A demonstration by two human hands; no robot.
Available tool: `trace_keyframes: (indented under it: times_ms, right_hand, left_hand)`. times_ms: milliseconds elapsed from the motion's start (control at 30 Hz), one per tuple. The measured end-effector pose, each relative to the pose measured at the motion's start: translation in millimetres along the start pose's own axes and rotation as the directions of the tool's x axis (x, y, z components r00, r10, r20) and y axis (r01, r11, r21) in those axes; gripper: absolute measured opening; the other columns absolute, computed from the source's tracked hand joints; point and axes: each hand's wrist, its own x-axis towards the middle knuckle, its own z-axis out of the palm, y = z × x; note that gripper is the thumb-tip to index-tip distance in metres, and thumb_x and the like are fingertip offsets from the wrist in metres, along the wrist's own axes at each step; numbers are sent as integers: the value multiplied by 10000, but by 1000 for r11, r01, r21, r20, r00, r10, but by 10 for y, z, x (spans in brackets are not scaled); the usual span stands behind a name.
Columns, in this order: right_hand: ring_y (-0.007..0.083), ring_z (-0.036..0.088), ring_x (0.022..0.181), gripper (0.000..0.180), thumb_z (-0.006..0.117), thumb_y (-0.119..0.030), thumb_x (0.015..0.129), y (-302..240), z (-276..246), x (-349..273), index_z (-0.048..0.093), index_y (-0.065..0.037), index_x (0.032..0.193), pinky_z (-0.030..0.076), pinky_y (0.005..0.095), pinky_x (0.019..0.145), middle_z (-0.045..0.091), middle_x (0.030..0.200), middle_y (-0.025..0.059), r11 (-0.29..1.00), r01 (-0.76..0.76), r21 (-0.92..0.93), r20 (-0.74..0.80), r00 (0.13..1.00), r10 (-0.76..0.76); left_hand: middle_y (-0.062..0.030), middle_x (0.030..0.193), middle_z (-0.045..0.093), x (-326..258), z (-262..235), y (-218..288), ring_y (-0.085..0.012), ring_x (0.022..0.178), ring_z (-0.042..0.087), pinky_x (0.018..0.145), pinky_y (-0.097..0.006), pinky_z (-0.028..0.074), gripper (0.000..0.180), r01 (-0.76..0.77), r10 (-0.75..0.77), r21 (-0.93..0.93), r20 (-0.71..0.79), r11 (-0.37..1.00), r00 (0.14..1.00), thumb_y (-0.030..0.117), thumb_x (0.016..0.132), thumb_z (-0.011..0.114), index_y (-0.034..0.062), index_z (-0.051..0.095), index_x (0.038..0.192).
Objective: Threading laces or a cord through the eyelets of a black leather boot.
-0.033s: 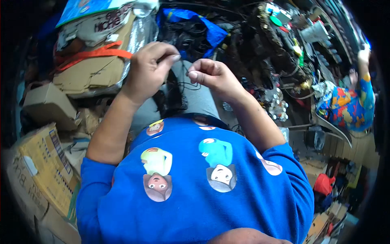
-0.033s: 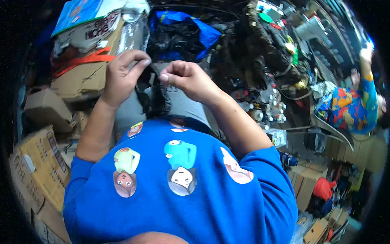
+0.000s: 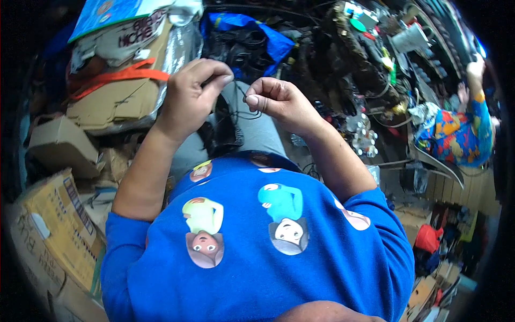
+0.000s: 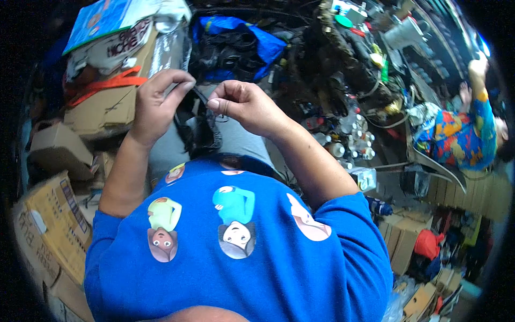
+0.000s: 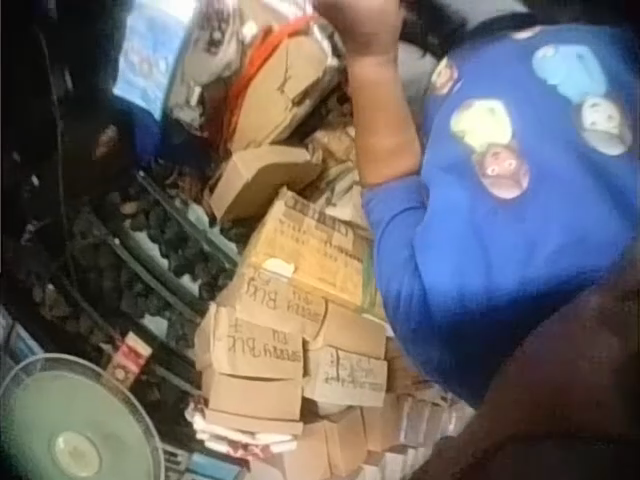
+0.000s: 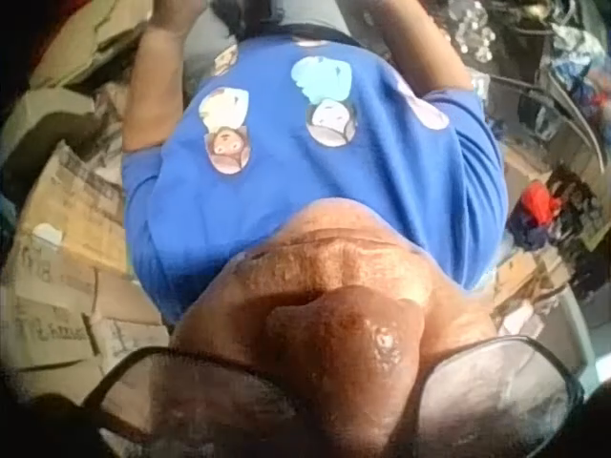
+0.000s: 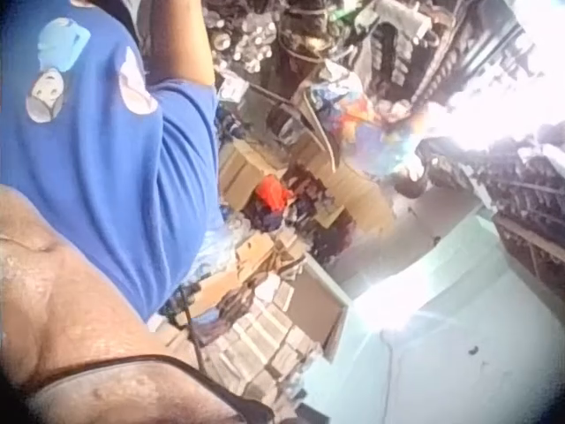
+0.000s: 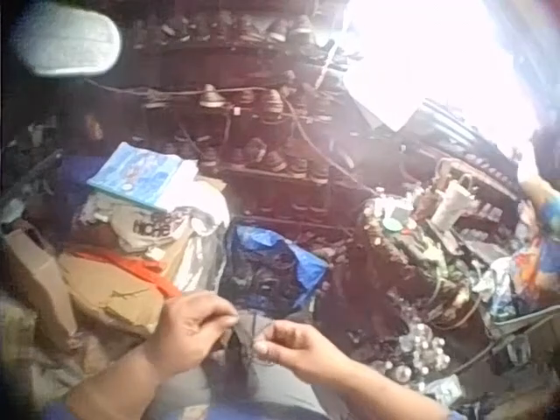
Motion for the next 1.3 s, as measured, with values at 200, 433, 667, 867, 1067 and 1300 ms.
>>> trace_keyframes:
  times_ms: [200, 433, 667, 867, 1067, 1300]
  right_hand:
    - [64, 530, 681, 96, 579, -149, 896, -698, -440, -611, 578, -60, 931, 420, 197, 581, 621, 819, 30, 971, 238, -33, -317, 918, -236]
    - [113, 574, 763, 288, 538, -82, 919, -1179, -1409, -1029, 546, 41, 1180, 470, 220, 715, 614, 897, 87, 902, 394, -178, -612, 674, -415]
    - [221, 644, 951, 218, 524, -18, 909, -1689, -3026, -992, 547, 49, 1116, 509, 271, 827, 638, 1010, 144, 812, 356, -462, -651, 486, -583]
    - [189, 636, 917, 176, 539, -47, 892, -1455, -2959, -986, 578, 32, 1044, 492, 274, 786, 652, 953, 126, 745, 301, -595, -644, 376, -666]
    - [124, 586, 845, 217, 609, -80, 840, -197, -2530, -1115, 615, 15, 1035, 448, 244, 796, 650, 921, 60, 885, 44, -464, -736, 536, -413]
    - [145, 543, 908, 473, 716, -177, 743, 3, -2280, -1235, 612, -130, 1202, 469, 267, 804, 465, 1258, 112, 579, -326, -747, -627, 634, -452]
  left_hand:
    - [-97, 1079, 620, -6, -76, 73, -124, 901, 577, 837, -259, 445, 223, 127, -109, -176, 109, 976, 988, 87, 895, 572, 7, 621, 1097]
    - [-99, 969, 617, -294, -151, -288, -181, 904, 572, 827, -285, 435, 163, 158, -174, 94, 194, 983, 965, 66, 843, 598, -9, 638, 982]
    - [-101, 956, 619, -357, -93, -328, -197, 908, 579, 836, -292, 435, 147, 250, -269, 107, 237, 962, 934, 67, 833, 606, -1, 645, 958]
    - [-133, 915, 636, -400, -56, -303, -253, 865, 614, 792, -313, 464, 127, 199, -229, 170, 180, 965, 957, 37, 806, 622, -15, 644, 920]
    - [-133, 1021, 606, -525, -149, -494, -259, 977, 580, 875, -326, 437, 202, 279, -350, 265, 279, 923, 894, 99, 814, 632, 4, 637, 992]
    - [-182, 1214, 550, -555, 100, -948, -347, 1144, 484, 985, -416, 366, 610, 162, -309, 426, 302, 890, 902, 465, 774, 661, 49, 555, 1207]
